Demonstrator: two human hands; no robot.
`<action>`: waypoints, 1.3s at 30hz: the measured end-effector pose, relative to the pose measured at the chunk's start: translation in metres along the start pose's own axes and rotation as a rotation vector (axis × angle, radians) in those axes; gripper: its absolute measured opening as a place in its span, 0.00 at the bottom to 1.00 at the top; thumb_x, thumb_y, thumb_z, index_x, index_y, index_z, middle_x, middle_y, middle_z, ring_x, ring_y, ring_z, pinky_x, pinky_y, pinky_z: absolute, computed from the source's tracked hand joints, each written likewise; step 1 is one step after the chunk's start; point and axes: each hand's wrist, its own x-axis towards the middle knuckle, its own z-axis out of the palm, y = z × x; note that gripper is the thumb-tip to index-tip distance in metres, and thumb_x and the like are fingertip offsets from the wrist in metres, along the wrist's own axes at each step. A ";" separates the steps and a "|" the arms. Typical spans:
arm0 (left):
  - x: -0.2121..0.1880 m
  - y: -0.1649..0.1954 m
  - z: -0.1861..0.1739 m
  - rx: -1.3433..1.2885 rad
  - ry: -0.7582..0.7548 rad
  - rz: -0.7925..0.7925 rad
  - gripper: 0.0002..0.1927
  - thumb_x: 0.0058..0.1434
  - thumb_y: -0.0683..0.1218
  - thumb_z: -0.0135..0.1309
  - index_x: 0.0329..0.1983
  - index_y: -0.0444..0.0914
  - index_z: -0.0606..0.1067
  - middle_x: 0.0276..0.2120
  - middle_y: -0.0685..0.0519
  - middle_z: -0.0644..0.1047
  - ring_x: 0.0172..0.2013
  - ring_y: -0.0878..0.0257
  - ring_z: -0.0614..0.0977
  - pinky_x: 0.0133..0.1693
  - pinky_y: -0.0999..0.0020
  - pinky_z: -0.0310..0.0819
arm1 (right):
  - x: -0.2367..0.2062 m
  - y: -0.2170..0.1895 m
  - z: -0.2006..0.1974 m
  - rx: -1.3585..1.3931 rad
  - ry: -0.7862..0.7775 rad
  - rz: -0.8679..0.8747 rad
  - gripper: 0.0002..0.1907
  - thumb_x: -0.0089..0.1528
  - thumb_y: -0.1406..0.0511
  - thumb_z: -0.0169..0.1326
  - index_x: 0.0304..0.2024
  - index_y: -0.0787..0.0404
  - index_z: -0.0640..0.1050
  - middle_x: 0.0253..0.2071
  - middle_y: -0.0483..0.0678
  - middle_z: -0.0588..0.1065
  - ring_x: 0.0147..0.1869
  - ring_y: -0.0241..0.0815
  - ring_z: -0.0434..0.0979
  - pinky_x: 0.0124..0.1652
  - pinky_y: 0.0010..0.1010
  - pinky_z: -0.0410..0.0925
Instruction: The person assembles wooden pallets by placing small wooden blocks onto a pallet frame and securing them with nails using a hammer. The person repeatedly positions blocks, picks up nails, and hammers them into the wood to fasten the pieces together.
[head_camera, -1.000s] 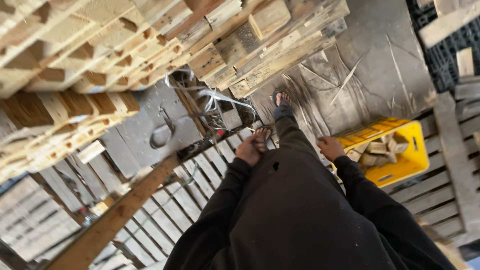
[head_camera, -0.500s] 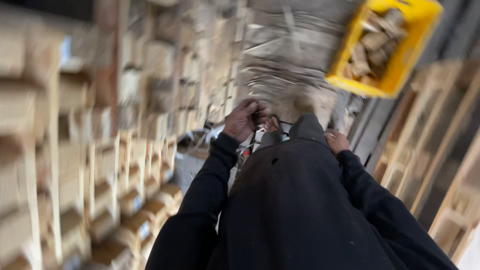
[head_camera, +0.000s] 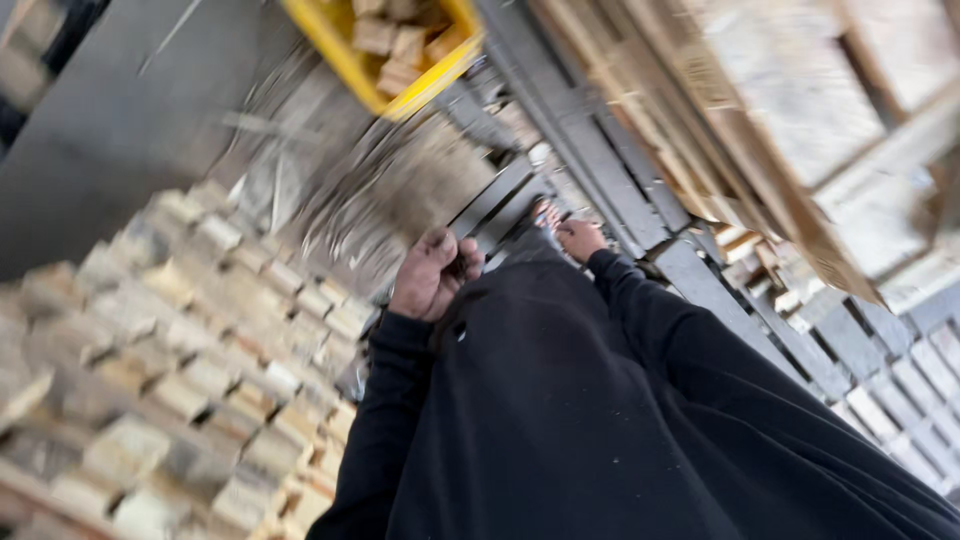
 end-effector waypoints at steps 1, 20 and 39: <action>0.020 -0.015 0.017 0.029 -0.005 -0.050 0.03 0.71 0.43 0.55 0.44 0.38 0.74 0.41 0.45 0.82 0.41 0.52 0.85 0.42 0.58 0.82 | 0.000 0.018 -0.019 0.043 0.030 0.030 0.18 0.62 0.56 0.54 0.50 0.56 0.83 0.46 0.56 0.81 0.52 0.55 0.80 0.53 0.44 0.71; 0.240 -0.179 0.220 0.349 -0.178 -0.554 0.09 0.74 0.42 0.46 0.46 0.36 0.77 0.28 0.50 0.77 0.31 0.57 0.80 0.35 0.67 0.73 | 0.006 0.248 -0.241 -0.097 0.536 0.329 0.38 0.70 0.48 0.43 0.80 0.43 0.49 0.83 0.53 0.38 0.84 0.65 0.27 0.70 0.75 0.31; 0.633 -0.141 0.397 2.541 -0.040 0.345 0.60 0.42 0.66 0.71 0.67 0.29 0.57 0.39 0.47 0.73 0.36 0.58 0.77 0.42 0.62 0.78 | 0.065 0.258 -0.281 0.278 0.698 0.388 0.44 0.68 0.60 0.61 0.81 0.50 0.52 0.76 0.64 0.51 0.81 0.61 0.53 0.73 0.63 0.57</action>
